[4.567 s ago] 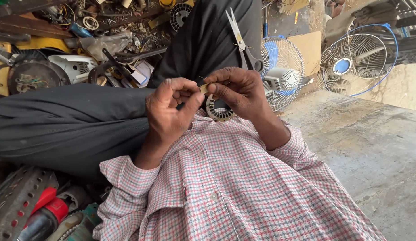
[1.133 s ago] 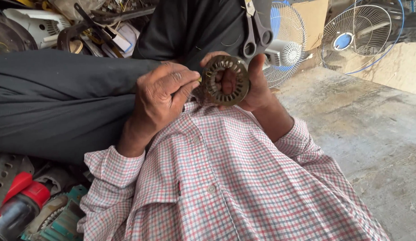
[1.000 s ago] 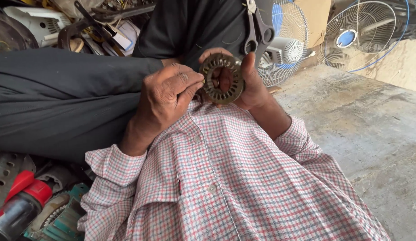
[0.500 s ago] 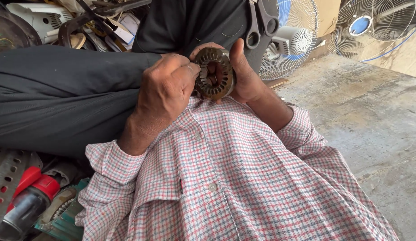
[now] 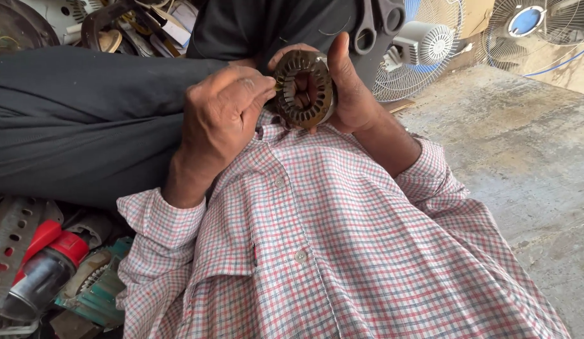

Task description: The person sits cross-legged on the floor and repeatedly folds small pieces of yellow tape, inserting them into the slots of a cylindrical metal stator. They use scissors to trim the tape and adjust the placement within the stator slots.

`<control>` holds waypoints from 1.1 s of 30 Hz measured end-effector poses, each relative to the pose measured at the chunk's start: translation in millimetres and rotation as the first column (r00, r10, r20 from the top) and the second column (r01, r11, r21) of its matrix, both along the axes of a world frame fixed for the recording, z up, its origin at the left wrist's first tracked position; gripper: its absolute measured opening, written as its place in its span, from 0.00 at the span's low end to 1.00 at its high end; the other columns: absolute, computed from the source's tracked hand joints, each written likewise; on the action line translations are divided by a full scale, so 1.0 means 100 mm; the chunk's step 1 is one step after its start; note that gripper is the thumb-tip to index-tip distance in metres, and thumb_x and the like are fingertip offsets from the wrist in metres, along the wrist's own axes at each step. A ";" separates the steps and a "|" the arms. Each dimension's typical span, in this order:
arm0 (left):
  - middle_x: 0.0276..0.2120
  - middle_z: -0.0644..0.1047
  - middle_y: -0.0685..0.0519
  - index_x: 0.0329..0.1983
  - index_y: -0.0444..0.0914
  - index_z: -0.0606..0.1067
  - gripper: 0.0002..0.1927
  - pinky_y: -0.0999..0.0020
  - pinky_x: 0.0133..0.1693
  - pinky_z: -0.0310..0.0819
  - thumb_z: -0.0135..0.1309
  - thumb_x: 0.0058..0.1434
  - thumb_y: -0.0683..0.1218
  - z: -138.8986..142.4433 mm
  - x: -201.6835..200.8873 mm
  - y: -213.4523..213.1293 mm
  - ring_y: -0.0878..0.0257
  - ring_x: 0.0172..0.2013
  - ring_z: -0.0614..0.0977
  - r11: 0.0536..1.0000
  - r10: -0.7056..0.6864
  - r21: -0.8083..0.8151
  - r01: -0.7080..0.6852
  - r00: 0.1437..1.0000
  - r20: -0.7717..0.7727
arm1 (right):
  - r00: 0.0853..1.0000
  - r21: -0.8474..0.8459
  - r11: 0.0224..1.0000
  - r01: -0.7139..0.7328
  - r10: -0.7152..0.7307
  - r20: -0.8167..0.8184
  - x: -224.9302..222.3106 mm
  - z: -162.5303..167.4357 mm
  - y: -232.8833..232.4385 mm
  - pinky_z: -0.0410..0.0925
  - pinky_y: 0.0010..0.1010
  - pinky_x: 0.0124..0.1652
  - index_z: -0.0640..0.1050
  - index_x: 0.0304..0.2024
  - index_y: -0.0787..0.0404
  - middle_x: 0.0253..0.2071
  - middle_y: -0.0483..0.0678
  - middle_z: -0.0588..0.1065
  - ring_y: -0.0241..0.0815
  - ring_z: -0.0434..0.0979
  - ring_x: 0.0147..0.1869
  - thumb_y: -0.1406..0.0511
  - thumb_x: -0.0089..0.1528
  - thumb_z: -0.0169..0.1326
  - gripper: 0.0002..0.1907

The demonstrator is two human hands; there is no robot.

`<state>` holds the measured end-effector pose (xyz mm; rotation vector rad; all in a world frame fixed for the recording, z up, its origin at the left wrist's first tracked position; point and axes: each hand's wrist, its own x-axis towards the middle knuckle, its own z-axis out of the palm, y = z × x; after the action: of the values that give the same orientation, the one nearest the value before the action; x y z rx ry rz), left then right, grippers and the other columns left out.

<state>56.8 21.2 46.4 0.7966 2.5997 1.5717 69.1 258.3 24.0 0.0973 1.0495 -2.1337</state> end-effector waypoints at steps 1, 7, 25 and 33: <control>0.38 0.82 0.46 0.45 0.32 0.79 0.07 0.70 0.37 0.85 0.66 0.68 0.37 -0.04 0.01 -0.01 0.57 0.39 0.87 1.000 -0.006 0.006 0.006 1.000 0.017 | 1.000 0.021 1.000 0.002 -0.002 0.008 0.01 0.01 0.00 0.74 0.25 0.25 0.69 0.64 0.65 0.44 0.58 0.76 0.43 0.81 0.32 0.29 0.64 0.30 0.51; 0.38 0.82 0.47 0.43 0.33 0.79 0.06 0.68 0.40 0.85 0.65 0.68 0.38 -0.16 0.03 -0.02 0.57 0.40 0.87 0.999 -0.019 0.051 0.017 0.999 0.041 | 0.999 0.020 1.000 0.008 -0.009 0.052 0.02 0.01 0.00 0.77 0.29 0.30 0.67 0.65 0.66 0.53 0.59 0.75 0.44 0.83 0.44 0.30 0.63 0.33 0.51; 0.37 0.82 0.46 0.43 0.32 0.79 0.04 0.69 0.39 0.86 0.64 0.68 0.36 -0.36 0.08 0.10 0.57 0.39 0.87 0.995 -0.006 0.095 0.003 0.999 0.038 | 0.999 0.100 0.994 -0.035 0.037 -0.013 0.01 -0.02 0.02 0.77 0.31 0.29 0.66 0.67 0.65 0.53 0.61 0.74 0.47 0.83 0.41 0.29 0.62 0.32 0.53; 0.38 0.82 0.46 0.43 0.33 0.77 0.05 0.67 0.42 0.87 0.62 0.68 0.34 -0.38 0.01 0.01 0.56 0.41 0.87 0.976 -0.038 0.218 0.015 0.994 0.100 | 0.999 0.002 0.999 -0.036 0.036 0.009 -0.02 -0.02 0.02 0.76 0.28 0.27 0.66 0.69 0.65 0.49 0.60 0.76 0.46 0.83 0.38 0.30 0.64 0.30 0.52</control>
<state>57.5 22.1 8.4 0.7338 2.3650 1.8586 67.6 259.9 21.8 0.0879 1.0409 -2.0987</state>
